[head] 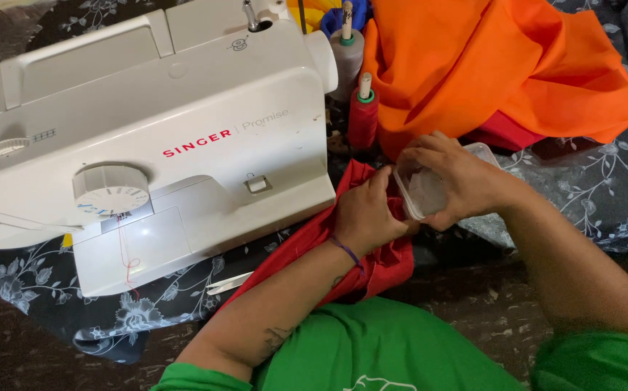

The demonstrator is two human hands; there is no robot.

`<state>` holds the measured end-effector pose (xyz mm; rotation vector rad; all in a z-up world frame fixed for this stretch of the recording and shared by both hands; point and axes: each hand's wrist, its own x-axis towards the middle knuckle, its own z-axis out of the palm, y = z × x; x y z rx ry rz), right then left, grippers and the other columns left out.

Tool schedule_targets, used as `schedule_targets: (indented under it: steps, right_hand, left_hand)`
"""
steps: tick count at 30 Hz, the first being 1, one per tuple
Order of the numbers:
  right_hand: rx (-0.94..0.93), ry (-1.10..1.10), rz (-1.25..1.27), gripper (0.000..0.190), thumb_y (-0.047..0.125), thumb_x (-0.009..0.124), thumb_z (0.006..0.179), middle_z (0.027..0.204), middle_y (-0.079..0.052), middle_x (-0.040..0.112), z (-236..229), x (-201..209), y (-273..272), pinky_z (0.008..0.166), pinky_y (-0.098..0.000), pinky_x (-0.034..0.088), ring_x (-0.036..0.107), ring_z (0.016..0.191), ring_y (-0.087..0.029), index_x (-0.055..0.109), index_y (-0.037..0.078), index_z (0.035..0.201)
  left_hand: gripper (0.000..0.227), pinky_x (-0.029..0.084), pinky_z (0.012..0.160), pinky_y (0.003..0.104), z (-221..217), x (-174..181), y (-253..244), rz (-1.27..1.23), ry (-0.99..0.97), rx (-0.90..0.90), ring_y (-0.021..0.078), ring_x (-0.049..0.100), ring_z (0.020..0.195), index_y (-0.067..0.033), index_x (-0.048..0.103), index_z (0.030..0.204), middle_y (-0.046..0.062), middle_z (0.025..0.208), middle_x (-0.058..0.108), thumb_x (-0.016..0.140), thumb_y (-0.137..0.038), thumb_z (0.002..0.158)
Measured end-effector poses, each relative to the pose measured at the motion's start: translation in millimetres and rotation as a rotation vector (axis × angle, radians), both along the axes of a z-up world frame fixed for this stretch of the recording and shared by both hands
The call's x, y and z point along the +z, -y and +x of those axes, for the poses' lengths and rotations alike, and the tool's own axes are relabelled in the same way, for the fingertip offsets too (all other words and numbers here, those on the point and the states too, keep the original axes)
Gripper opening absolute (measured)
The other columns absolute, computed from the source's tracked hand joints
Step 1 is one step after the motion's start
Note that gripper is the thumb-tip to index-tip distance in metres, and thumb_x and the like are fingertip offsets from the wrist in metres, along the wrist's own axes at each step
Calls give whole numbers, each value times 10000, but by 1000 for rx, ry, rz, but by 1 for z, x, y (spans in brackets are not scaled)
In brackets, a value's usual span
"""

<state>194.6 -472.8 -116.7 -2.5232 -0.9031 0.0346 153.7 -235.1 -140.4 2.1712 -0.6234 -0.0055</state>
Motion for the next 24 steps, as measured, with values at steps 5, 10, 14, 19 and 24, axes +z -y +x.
schedule_targets:
  steps: [5, 10, 14, 19, 24]
  right_hand:
    - [-63, 26, 24, 915, 568, 965, 600, 1099, -198, 692, -8, 16, -20, 904, -520, 486, 640, 1034, -431, 705, 30, 1293]
    - [-279, 166, -272, 713, 681, 858, 760, 950, -126, 730, -18, 10, -43, 765, -460, 547, 727, 873, -368, 751, 76, 1122]
    - [-358, 137, -315, 556, 627, 782, 864, 877, -90, 773, -19, 24, -45, 680, -486, 567, 759, 807, -394, 777, 133, 1119]
    - [-457, 35, -235, 509, 617, 818, 824, 852, -98, 807, -21, 54, -39, 689, -488, 596, 779, 845, -402, 795, 190, 1100]
    - [-176, 184, 239, 201, 69, 808, 835, 825, -100, 697, -15, 47, -5, 608, -398, 529, 693, 716, -310, 822, 132, 1026]
  left_hand:
    - [955, 636, 833, 527, 6, -25, 3, -93, 128, -7, 458, 757, 1014, 55, 564, 1410, 273, 1069, 737, 872, -539, 729]
    - [835, 634, 765, 547, 1, -18, 1, -149, 188, -18, 495, 751, 963, 103, 581, 1332, 317, 1010, 724, 859, -458, 780]
    - [882, 648, 748, 513, 5, -13, 2, -70, 147, 3, 465, 759, 955, 107, 615, 1300, 297, 1003, 731, 912, -485, 718]
    - [1017, 667, 800, 522, 9, -5, 2, 47, -43, 9, 437, 765, 1055, 69, 562, 1444, 281, 1111, 744, 929, -503, 689]
    - [975, 645, 844, 595, 12, -6, 3, 95, -59, -25, 487, 737, 1105, 78, 503, 1489, 318, 1155, 719, 875, -474, 776]
